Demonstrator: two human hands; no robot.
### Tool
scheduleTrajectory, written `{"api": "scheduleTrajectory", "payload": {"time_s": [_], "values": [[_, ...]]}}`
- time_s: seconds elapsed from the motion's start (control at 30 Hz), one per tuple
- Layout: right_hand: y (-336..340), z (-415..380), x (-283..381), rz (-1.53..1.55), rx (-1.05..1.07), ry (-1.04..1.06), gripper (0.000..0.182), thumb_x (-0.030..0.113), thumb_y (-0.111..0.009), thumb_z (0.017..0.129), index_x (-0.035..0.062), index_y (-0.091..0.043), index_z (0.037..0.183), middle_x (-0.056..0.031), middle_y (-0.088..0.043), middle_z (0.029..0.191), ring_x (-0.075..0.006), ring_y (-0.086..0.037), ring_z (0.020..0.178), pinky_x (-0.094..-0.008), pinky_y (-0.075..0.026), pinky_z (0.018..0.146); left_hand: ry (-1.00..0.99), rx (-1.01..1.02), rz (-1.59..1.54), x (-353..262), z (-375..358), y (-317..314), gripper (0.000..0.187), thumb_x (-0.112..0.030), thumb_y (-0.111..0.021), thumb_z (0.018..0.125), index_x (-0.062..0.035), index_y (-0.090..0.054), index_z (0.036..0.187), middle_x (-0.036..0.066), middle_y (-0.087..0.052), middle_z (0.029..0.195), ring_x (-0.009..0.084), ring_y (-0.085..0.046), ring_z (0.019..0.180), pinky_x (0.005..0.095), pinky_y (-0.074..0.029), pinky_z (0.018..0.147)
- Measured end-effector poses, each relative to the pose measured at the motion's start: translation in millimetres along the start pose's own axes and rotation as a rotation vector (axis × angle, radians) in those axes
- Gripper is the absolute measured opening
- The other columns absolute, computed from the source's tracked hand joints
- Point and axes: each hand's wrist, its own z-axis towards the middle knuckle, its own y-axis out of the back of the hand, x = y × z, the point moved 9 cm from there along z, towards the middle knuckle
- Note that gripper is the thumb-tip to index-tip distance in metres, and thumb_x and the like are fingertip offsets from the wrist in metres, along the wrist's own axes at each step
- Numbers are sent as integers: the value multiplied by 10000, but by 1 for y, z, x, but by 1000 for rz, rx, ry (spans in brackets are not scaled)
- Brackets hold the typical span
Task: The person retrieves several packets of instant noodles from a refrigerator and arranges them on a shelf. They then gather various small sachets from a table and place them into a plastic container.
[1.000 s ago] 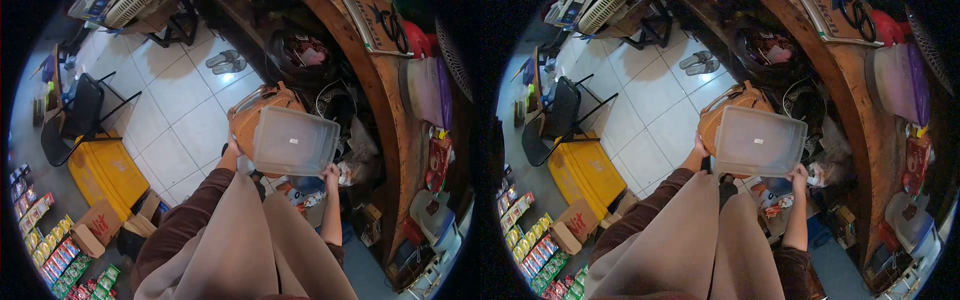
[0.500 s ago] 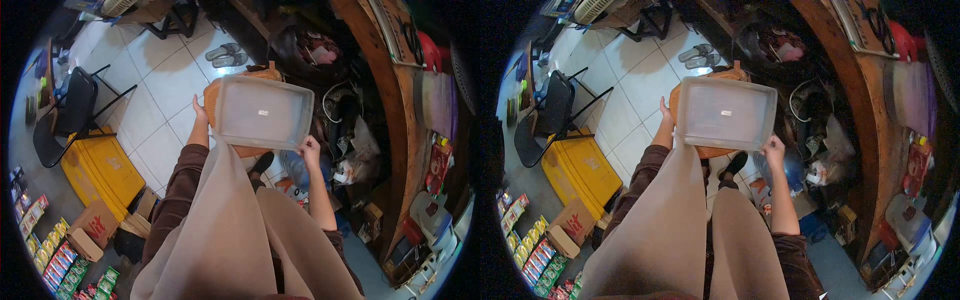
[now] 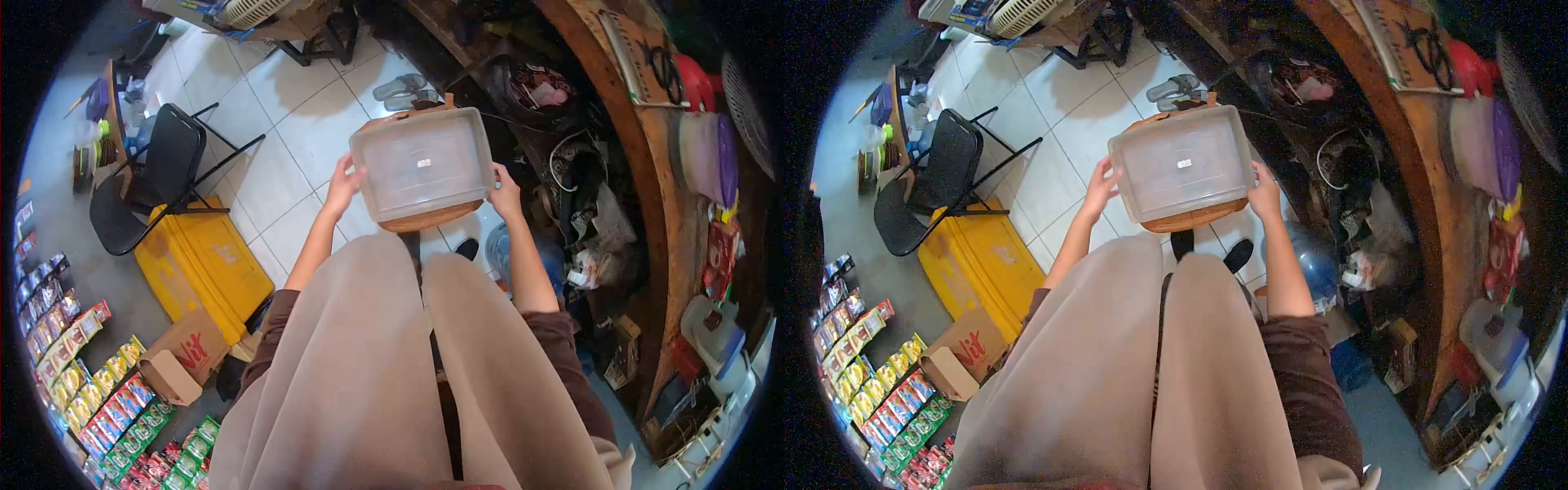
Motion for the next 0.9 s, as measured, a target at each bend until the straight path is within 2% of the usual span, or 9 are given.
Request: {"api": "scheduleTrajectory", "payload": {"time_s": [0.1, 0.2, 0.3, 0.47, 0.53, 0.6, 0.73, 0.77, 0.9], "values": [[0, -10, 6, 2, 1, -6, 485, -14, -487, 681, 146, -480, 1139, -183, -579, 995, -306, -567, 918, -353, -441, 776, -28, -25, 304, 20, -10, -3, 637, -38, -534, 757, -127, -211, 1299, 127, -308, 1297, 216, -500, 978, 331, -489, 680], [-6, 1, -10, -65, -137, 211, 479, 26, -523, 687, 140, -471, 1149, -166, -586, 994, -310, -572, 905, -374, -442, 773, 49, -15, 82, 26, -17, -6, 615, -21, -516, 755, -138, -228, 1287, 131, -309, 1292, 233, -507, 964, 361, -501, 714], [0, -7, 10, -221, 76, 42, 470, 119, -553, 723, 116, -435, 1178, -196, -549, 1036, -347, -534, 943, -379, -424, 815, 49, 8, 165, 26, -10, -3, 611, -32, -521, 753, -152, -234, 1279, 130, -326, 1279, 242, -505, 967, 384, -503, 707], [88, -48, 68, -158, -33, 223, 441, 91, -519, 742, 107, -443, 1177, -207, -508, 1083, -344, -484, 1020, -397, -393, 861, 305, -59, 299, 9, -2, -10, 568, -91, -526, 770, -112, -271, 1276, 151, -302, 1299, 287, -368, 1145, 447, -341, 909], [138, -75, 78, 8, -12, 287, 442, 120, -571, 735, 102, -457, 1162, -177, -503, 1078, -326, -480, 1016, -377, -402, 847, -57, -335, 445, -42, 2, -13, 562, -130, -564, 750, -29, -326, 1249, 148, -347, 1267, 274, -376, 1142, 386, -338, 927], [196, -104, 80, 90, -123, 292, 417, 110, -574, 739, 96, -473, 1144, -156, -522, 1037, -309, -511, 964, -356, -416, 820, -431, -321, 599, -120, -19, -79, 553, -119, -555, 759, -11, -324, 1249, 167, -360, 1254, 296, -312, 1191, 367, -259, 983], [321, -162, 68, 98, -491, 242, 323, 93, -590, 740, 71, -552, 1060, -97, -574, 944, -180, -576, 792, -273, -462, 688, -960, 166, 232, -241, -107, -260, 430, -69, -546, 740, -17, -435, 1153, 149, -402, 1230, 286, -384, 1138, 363, -291, 958], [349, -168, 45, 93, -579, 167, 307, 76, -575, 743, 67, -563, 1049, -69, -590, 901, -135, -564, 745, -244, -458, 661, -1069, 316, 318, -257, -133, -307, 388, -76, -537, 753, -18, -455, 1128, 142, -408, 1229, 267, -390, 1135, 352, -298, 949], [469, -200, 12, -136, -1004, 187, 293, 92, -567, 731, 72, -569, 1023, -88, -598, 957, -161, -566, 800, -291, -445, 729, -1346, 809, 366, -289, -216, -473, 316, -112, -563, 724, -52, -526, 1031, 148, -461, 1166, 295, -433, 1083, 362, -321, 922]]}}
